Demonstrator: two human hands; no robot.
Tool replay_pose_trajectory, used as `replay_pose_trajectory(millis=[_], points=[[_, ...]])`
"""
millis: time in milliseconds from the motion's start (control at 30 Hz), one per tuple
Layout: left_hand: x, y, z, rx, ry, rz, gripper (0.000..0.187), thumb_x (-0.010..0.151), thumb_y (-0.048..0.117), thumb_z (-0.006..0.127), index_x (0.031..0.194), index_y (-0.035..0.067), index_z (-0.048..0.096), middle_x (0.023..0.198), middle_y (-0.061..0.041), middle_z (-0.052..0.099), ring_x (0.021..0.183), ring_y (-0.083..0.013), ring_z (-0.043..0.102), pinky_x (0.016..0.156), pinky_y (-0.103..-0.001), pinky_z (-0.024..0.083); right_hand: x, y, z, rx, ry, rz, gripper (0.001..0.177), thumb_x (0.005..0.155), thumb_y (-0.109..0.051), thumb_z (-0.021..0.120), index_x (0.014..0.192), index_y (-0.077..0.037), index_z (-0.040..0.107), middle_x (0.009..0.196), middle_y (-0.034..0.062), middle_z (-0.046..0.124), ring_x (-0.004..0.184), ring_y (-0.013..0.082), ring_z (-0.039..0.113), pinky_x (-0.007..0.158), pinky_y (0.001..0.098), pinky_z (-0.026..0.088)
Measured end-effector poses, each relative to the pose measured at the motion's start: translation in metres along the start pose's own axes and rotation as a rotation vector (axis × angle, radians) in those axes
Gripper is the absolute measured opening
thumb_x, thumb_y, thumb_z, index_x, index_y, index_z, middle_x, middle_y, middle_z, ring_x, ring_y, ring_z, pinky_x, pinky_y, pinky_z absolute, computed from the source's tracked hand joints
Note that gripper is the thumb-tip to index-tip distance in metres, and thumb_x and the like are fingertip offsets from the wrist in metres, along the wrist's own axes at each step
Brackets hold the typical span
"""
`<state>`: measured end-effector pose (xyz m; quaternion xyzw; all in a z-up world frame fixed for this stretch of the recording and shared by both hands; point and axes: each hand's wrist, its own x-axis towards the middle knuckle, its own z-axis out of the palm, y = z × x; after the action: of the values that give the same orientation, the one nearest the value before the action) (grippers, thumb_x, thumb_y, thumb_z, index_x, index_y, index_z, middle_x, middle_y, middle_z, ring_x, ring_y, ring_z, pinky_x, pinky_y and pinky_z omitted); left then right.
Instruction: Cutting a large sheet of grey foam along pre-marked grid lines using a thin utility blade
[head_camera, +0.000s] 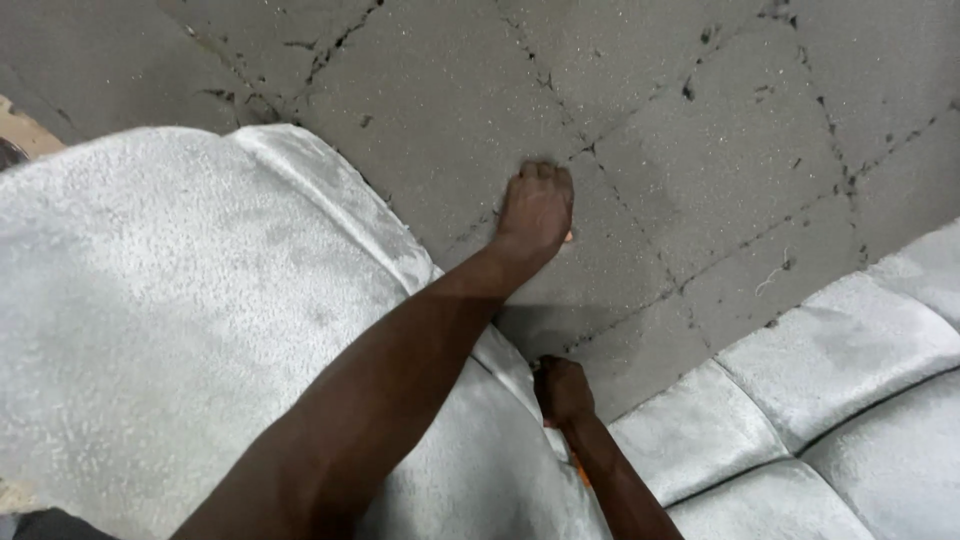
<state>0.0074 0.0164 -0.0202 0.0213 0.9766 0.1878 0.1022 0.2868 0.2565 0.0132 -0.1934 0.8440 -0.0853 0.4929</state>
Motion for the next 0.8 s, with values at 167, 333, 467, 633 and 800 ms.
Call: replay_pose_trajectory(millis=[167, 333, 467, 633, 800], points=[[-0.007, 0.001, 0.016, -0.001, 0.043, 0.022, 0.016, 0.110, 0.020, 0.077, 0.108, 0.005, 0.083, 0.095, -0.017, 0.079, 0.097, -0.0389, 0.081, 0.072, -0.050, 0.068, -0.038, -0.041, -0.077, 0.231, -0.201, 0.213, 0.021, 0.106, -0.031, 0.081, 0.101, -0.011, 0.084, 0.072, 0.0103, 0.083, 0.073, 0.0308, 0.089, 0.072, 0.0474, 0.072], [-0.003, 0.003, -0.032, 0.010, -0.001, -0.003, 0.014, 0.111, 0.015, 0.073, 0.105, 0.007, 0.083, 0.096, -0.016, 0.080, 0.096, -0.0373, 0.081, 0.071, -0.048, 0.067, -0.017, 0.002, -0.022, 0.577, -0.089, 0.195, 0.021, 0.100, -0.030, 0.078, 0.100, -0.011, 0.086, 0.071, 0.0187, 0.084, 0.082, 0.0472, 0.092, 0.075, 0.0562, 0.073], [-0.003, 0.007, -0.034, -0.115, 0.063, -0.006, 0.010, 0.108, 0.007, 0.073, 0.103, 0.001, 0.080, 0.094, -0.022, 0.076, 0.096, -0.0423, 0.079, 0.072, -0.052, 0.065, 0.040, 0.027, 0.031, 0.251, 0.046, 0.012, 0.030, 0.105, -0.024, 0.075, 0.088, 0.000, 0.080, 0.070, 0.0246, 0.077, 0.071, 0.0479, 0.083, 0.069, 0.0577, 0.067], [-0.003, 0.004, 0.022, -0.244, 0.001, 0.016, 0.035, 0.101, 0.029, 0.088, 0.113, -0.004, 0.084, 0.109, -0.026, 0.081, 0.110, -0.0454, 0.080, 0.083, -0.052, 0.070, 0.018, 0.012, -0.007, 0.146, -0.158, 0.096, 0.026, 0.102, -0.015, 0.078, 0.078, -0.007, 0.083, 0.064, 0.0144, 0.081, 0.063, 0.0385, 0.086, 0.063, 0.0482, 0.066], [-0.004, 0.002, -0.030, -0.089, -0.072, -0.004, 0.025, 0.105, 0.023, 0.091, 0.113, 0.002, 0.082, 0.106, -0.023, 0.080, 0.108, -0.0417, 0.080, 0.081, -0.051, 0.068, -0.028, -0.013, -0.041, 0.575, -0.197, 0.321, 0.008, 0.094, -0.017, 0.086, 0.089, -0.012, 0.089, 0.070, 0.0102, 0.086, 0.060, 0.0288, 0.087, 0.066, 0.0439, 0.076]])
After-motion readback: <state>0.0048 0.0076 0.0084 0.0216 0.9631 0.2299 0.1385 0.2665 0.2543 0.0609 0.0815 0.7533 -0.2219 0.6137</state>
